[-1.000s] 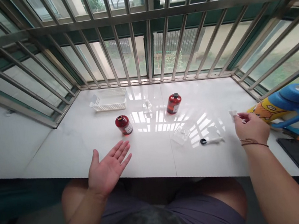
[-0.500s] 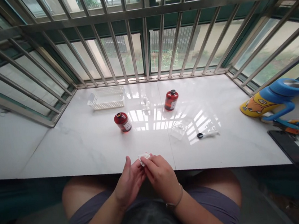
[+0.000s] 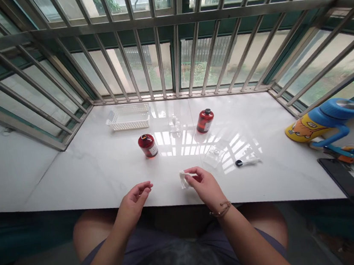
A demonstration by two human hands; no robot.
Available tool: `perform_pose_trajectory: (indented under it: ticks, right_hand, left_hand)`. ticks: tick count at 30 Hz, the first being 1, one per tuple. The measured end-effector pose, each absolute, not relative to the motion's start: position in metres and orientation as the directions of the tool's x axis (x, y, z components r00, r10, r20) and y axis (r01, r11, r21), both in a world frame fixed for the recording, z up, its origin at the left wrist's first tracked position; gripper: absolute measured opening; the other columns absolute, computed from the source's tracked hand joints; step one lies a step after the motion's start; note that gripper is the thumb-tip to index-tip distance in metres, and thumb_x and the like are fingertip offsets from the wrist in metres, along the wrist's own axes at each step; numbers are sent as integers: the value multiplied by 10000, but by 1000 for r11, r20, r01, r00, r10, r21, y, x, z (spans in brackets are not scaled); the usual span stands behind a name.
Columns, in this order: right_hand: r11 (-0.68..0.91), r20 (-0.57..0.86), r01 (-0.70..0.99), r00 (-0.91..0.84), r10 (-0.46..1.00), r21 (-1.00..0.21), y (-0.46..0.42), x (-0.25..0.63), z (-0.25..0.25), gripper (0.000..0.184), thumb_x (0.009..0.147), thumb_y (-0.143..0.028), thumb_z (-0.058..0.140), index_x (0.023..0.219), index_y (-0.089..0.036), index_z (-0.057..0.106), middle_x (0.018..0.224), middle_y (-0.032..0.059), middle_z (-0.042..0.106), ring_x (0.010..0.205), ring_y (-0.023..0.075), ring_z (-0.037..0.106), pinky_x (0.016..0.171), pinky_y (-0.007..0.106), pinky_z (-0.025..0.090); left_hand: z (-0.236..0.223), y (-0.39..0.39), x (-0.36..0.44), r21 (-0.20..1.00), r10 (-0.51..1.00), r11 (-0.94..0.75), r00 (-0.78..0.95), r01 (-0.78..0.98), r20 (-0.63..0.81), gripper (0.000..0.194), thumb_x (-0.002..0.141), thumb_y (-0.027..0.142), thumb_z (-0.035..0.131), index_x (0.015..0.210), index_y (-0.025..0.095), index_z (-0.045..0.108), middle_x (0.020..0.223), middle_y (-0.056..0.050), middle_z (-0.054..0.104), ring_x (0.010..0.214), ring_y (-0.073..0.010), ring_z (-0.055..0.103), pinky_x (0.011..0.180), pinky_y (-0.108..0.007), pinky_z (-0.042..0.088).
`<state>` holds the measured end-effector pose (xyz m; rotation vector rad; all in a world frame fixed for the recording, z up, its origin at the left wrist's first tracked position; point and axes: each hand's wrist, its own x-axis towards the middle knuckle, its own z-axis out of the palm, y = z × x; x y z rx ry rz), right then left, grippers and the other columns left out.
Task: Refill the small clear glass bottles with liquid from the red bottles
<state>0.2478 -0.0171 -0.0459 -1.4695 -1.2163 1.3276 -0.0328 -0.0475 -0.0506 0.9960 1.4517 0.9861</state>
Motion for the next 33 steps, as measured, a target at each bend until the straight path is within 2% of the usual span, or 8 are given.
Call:
perform_pose_trajectory:
  ticks: [3,5,8,13,19,24,30,33]
  right_hand:
    - [-404,-382,-229,-136,914,-886,-23,231,-38,392,785,-560,861,974,-256,700,863,2,694,701,159,581,669,321,507]
    - [-451,-402,-313,-209,891,-836,-29,218,-35,380,780,-524,884,979,-261,696,880,-10,685,705,139,561,668,295,489]
    - [-475,-415,-317,-241,877,-821,-37,206,-36,366,786,-502,890,1000,-264,712,901,-10,688,754,147,587,708,295,501]
    - [-474,-436,-331,-187,881,-816,-44,202,-50,363,797,-484,885,1042,-258,740,1037,11,720,918,174,648,827,310,531]
    - [-475,-477,-390,-98,873,-789,-48,203,-51,421,744,-487,913,1038,-231,751,953,13,743,821,161,652,774,302,546]
    - [-439,-468,-439,-49,883,-784,-47,206,-47,452,738,-501,910,1040,-207,747,998,47,768,879,193,684,836,339,560]
    - [-347,-345,-208,-44,937,-915,-52,213,-58,402,829,-528,839,1076,-225,746,916,26,749,789,169,638,764,317,521]
    - [-336,-327,-191,-75,942,-922,-54,213,-62,385,857,-522,817,1092,-225,749,951,35,749,810,168,639,789,321,524]
  left_hand:
    - [-45,-50,-24,937,937,348,15,-33,-348,469,876,563,782,1207,230,783,1245,-140,775,1160,-313,712,1044,-451,538]
    - [-42,-53,-11,912,919,392,97,-120,-382,489,878,557,786,1223,211,777,1258,-154,767,1151,-309,709,985,-427,554]
    - [-45,-54,7,872,897,437,179,-220,-404,449,880,523,800,1185,193,781,1215,-148,772,1097,-288,713,887,-369,556]
    - [-56,-55,23,841,901,433,139,-325,-410,326,871,468,828,1006,179,764,1015,-99,776,912,-217,706,799,-311,527]
    - [-50,-57,27,759,871,487,181,-432,-456,339,818,441,879,914,151,732,904,-56,727,815,-160,654,772,-271,516]
    - [-45,-56,19,771,858,511,175,-379,-483,377,788,456,898,828,144,691,795,-29,684,746,-139,628,738,-257,514]
    - [-50,-62,17,833,858,499,275,-240,-435,515,794,472,900,1160,153,731,1074,-121,770,939,-212,703,798,-281,520]
    - [-55,-65,18,860,878,468,219,-202,-426,421,810,489,877,999,134,752,919,-88,764,809,-171,664,738,-252,481]
